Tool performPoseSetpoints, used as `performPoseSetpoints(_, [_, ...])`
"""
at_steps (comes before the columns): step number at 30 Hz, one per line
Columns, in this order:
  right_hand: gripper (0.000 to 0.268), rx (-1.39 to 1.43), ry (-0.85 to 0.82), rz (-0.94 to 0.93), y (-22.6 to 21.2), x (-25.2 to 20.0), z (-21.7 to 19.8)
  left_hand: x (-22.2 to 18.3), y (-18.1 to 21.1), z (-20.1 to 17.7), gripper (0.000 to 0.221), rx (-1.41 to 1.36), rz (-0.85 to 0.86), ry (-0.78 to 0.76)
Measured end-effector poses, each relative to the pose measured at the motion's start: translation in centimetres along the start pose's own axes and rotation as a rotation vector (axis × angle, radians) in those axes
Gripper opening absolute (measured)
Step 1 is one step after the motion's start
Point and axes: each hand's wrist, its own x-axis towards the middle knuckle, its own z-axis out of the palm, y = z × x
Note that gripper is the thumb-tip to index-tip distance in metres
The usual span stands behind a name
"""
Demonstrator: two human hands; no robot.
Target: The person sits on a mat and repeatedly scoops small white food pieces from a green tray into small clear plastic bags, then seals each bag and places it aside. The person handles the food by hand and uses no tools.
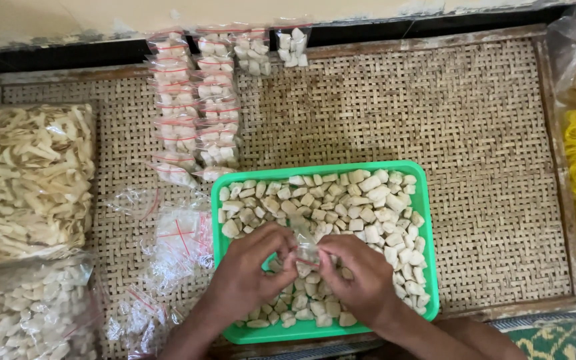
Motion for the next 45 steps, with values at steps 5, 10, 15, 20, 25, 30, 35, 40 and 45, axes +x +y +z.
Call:
performPoseSetpoints(5, [0.016,-0.089,-0.057,-0.120,0.5,-1.8,1.2,-1.4,-0.1,1.8,0.037,0.353,-0.100,-0.066])
performPoseSetpoints(10, [0.013,-0.110,-0.069,-0.087,0.5,1.1,-1.3,-0.7,0.3,-1.0,0.019,0.458,0.233,0.179])
performPoseSetpoints(15, [0.023,-0.356,-0.152,-0.005,4.6,1.9,-1.2,-0.6,0.6,-4.5,0.035,0.405,0.046,0.309])
performPoseSetpoints(20, [0.060,-0.574,-0.515,0.021,4.6,1.9,1.3,-1.2,2.2,-6.6,0.026,0.304,-0.047,0.214])
performPoseSetpoints(25, [0.045,-0.596,-0.479,0.010,5.1,1.4,2.1,-1.8,2.9,-7.6,0.049,0.267,-0.193,0.045])
performPoseSetpoints(30, [0.068,-0.522,-0.481,-0.069,5.7,0.4,1.3,-1.3,4.1,-8.1,0.017,0.152,-0.361,0.003])
performPoseSetpoints(35, [0.039,-0.262,-0.454,0.343,2.7,3.0,0.4,-1.3,2.6,-6.7,0.018,0.099,-0.187,0.041])
performPoseSetpoints(40, [0.026,-0.197,-0.236,0.013,3.6,1.3,-0.3,-0.6,2.5,-3.5,0.019,0.165,-0.229,0.023])
performPoseSetpoints(45, [0.038,-0.109,0.018,-0.026,-2.6,0.5,-4.1,-0.8,2.5,-0.8,0.020,0.262,-0.284,-0.008])
